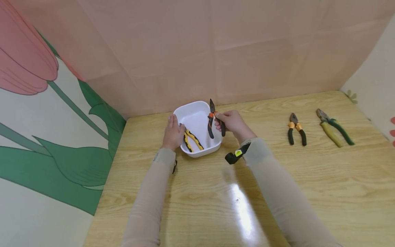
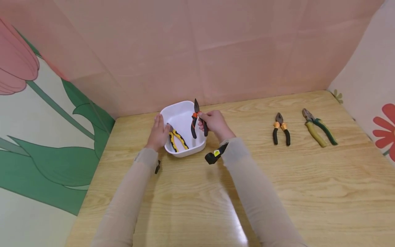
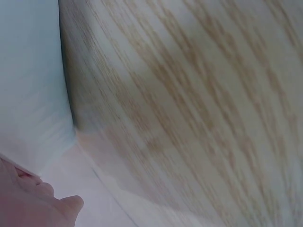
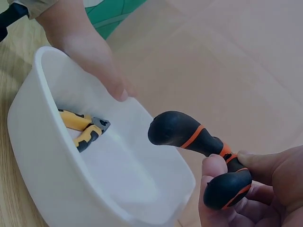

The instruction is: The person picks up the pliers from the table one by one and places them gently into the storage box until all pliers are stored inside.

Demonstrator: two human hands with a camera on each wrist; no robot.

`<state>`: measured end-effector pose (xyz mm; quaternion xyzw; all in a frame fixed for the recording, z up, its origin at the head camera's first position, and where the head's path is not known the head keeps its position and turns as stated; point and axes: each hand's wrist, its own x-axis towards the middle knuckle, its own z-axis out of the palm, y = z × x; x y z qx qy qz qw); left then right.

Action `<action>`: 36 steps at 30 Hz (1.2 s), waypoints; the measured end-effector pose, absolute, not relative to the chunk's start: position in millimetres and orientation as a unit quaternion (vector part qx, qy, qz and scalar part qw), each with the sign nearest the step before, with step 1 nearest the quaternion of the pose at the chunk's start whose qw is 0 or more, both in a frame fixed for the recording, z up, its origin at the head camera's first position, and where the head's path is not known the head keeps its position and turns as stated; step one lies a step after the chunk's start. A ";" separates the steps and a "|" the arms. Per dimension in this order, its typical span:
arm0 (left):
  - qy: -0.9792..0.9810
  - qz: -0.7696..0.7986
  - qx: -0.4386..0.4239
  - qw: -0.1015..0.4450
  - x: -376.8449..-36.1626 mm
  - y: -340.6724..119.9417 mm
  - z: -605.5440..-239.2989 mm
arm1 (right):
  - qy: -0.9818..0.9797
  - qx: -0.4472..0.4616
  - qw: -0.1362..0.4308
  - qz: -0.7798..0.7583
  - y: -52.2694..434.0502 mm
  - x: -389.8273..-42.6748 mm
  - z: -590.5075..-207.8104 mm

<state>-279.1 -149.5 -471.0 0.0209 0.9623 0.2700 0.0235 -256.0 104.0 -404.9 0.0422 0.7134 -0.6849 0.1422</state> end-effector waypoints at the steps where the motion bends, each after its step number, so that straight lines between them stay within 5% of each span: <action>1: 0.962 0.272 0.020 0.024 -278.7 -149.4 -471.0 | 0.714 0.043 0.142 -0.684 102.9 -256.2 -404.6; 36: 0.959 0.281 0.016 0.020 -278.3 -146.5 -469.3 | 0.733 0.022 0.172 -0.658 68.6 -257.4 -420.8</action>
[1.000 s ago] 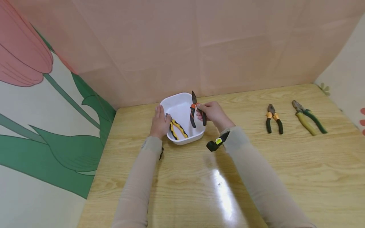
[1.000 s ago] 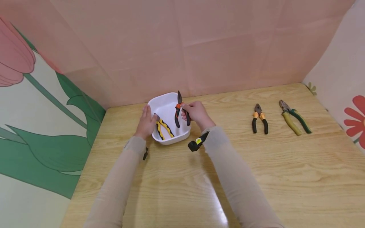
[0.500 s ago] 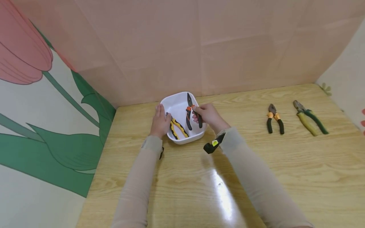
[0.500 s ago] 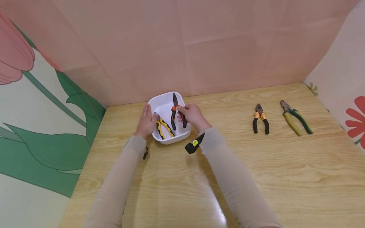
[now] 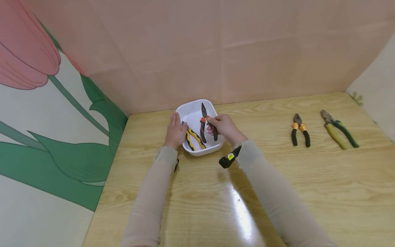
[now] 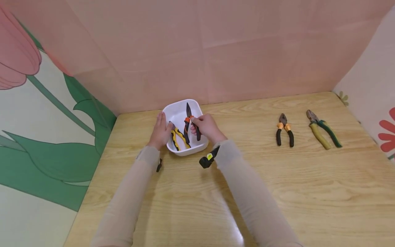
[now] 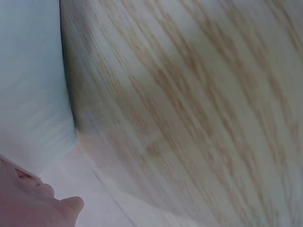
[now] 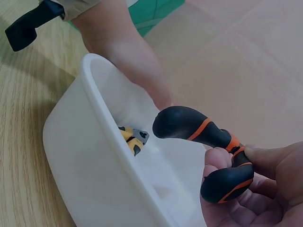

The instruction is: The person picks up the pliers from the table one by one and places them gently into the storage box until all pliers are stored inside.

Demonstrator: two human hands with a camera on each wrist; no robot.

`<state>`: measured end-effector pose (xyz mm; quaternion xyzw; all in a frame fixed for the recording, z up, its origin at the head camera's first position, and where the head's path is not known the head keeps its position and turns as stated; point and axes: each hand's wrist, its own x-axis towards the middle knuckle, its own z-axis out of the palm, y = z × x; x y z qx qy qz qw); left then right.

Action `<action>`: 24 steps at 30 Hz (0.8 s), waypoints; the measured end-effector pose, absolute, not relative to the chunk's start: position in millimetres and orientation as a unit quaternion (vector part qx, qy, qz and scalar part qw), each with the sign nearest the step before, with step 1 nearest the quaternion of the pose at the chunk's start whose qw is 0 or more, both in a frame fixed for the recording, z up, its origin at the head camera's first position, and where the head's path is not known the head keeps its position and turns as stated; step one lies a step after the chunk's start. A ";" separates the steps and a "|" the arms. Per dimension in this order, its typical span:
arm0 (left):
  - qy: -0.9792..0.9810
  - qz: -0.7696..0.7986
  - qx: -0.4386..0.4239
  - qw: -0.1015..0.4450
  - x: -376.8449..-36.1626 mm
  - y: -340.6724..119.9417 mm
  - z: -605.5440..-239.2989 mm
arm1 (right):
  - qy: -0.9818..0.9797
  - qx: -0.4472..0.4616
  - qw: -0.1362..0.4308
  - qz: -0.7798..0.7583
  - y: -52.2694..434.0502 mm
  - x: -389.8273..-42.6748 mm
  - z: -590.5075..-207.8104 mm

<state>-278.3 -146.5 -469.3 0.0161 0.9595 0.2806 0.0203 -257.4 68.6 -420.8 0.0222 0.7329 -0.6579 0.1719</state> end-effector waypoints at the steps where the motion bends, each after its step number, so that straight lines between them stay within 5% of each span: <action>1: 0.960 0.281 0.016 0.020 -277.8 -146.6 -468.6 | 0.732 0.021 0.173 -0.659 67.6 -257.5 -420.9; 24: 0.958 0.286 0.025 0.007 -280.3 -148.4 -475.9 | 0.749 -0.007 0.175 -0.639 43.7 -258.0 -445.6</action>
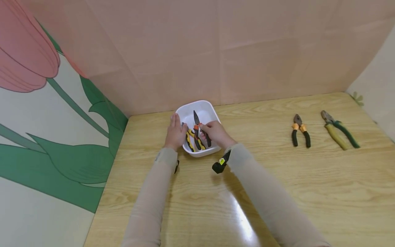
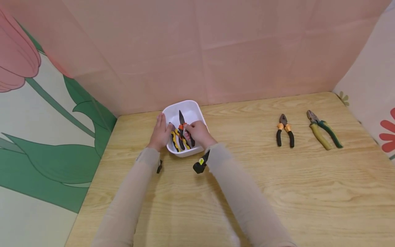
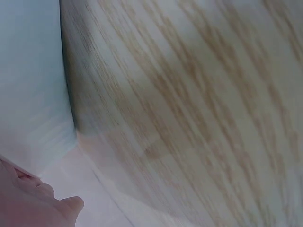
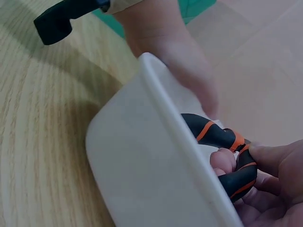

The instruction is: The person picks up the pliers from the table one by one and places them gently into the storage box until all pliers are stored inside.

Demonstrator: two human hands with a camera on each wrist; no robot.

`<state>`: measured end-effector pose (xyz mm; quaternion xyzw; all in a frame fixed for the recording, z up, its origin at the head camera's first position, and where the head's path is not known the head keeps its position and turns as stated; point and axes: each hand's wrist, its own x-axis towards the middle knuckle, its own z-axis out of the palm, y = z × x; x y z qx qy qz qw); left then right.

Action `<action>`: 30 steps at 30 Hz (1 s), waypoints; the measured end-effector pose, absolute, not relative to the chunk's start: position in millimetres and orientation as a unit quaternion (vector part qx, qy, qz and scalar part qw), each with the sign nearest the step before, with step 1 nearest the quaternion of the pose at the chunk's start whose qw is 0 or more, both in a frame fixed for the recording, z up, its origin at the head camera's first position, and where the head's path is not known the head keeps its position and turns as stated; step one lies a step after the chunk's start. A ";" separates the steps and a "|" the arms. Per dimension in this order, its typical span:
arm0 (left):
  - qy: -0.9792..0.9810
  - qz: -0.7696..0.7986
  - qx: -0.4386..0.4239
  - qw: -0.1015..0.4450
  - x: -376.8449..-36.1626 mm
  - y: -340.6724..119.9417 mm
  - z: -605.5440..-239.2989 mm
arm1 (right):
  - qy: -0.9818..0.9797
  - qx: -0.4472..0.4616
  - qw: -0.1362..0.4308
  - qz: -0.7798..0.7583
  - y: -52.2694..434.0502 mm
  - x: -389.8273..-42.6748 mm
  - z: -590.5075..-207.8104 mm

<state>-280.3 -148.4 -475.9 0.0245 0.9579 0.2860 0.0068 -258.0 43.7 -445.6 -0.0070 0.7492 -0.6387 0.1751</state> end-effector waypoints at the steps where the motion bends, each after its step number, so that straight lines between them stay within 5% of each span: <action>1: 0.957 0.288 0.024 0.006 -280.2 -148.2 -475.8 | 0.746 -0.007 0.179 -0.642 42.9 -258.2 -446.7; 30: 0.954 0.299 0.029 0.004 -277.3 -148.2 -474.0 | 0.840 -0.015 0.154 -0.519 28.4 -256.0 -453.5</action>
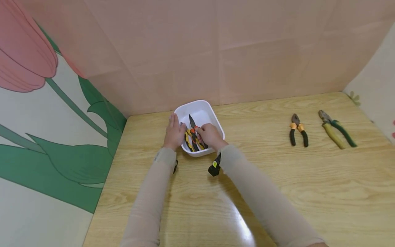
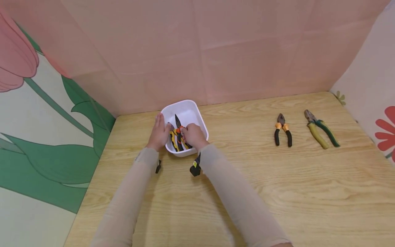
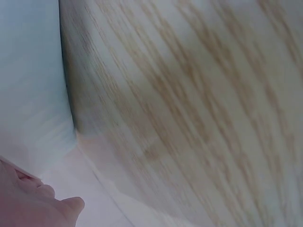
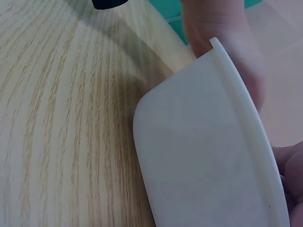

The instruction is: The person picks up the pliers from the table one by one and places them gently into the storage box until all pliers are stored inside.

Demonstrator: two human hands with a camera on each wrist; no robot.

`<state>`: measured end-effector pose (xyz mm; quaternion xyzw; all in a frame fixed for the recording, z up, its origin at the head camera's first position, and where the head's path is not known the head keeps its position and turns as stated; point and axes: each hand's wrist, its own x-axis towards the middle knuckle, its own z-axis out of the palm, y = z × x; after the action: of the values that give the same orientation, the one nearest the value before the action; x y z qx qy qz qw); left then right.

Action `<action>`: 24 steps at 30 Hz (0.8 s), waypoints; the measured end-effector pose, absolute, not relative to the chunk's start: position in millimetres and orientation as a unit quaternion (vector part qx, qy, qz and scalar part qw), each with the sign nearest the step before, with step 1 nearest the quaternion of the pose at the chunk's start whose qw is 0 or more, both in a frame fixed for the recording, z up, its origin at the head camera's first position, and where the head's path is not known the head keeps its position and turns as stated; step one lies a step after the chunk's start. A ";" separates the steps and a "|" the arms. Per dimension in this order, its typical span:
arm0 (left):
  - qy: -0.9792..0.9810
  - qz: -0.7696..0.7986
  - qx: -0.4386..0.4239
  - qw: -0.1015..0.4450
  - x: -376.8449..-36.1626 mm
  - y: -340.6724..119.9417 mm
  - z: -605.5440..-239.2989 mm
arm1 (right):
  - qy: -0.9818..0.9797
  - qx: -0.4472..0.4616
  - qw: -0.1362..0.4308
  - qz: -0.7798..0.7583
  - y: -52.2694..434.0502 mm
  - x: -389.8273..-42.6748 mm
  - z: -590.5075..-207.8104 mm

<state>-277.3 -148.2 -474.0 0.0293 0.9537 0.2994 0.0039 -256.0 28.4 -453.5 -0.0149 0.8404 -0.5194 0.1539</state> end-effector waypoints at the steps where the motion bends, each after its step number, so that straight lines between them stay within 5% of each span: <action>1: 0.954 0.299 0.028 0.004 -277.3 -148.1 -473.9 | 0.844 -0.016 0.152 -0.514 28.1 -256.7 -454.4; 24: 0.953 0.302 0.024 0.005 -278.4 -148.2 -475.8 | 0.901 -0.041 0.156 -0.403 23.5 -253.1 -451.4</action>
<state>-278.4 -148.2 -475.8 0.0239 0.9530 0.3020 0.0048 -253.1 23.5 -451.4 -0.0405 0.9009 -0.4029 0.1562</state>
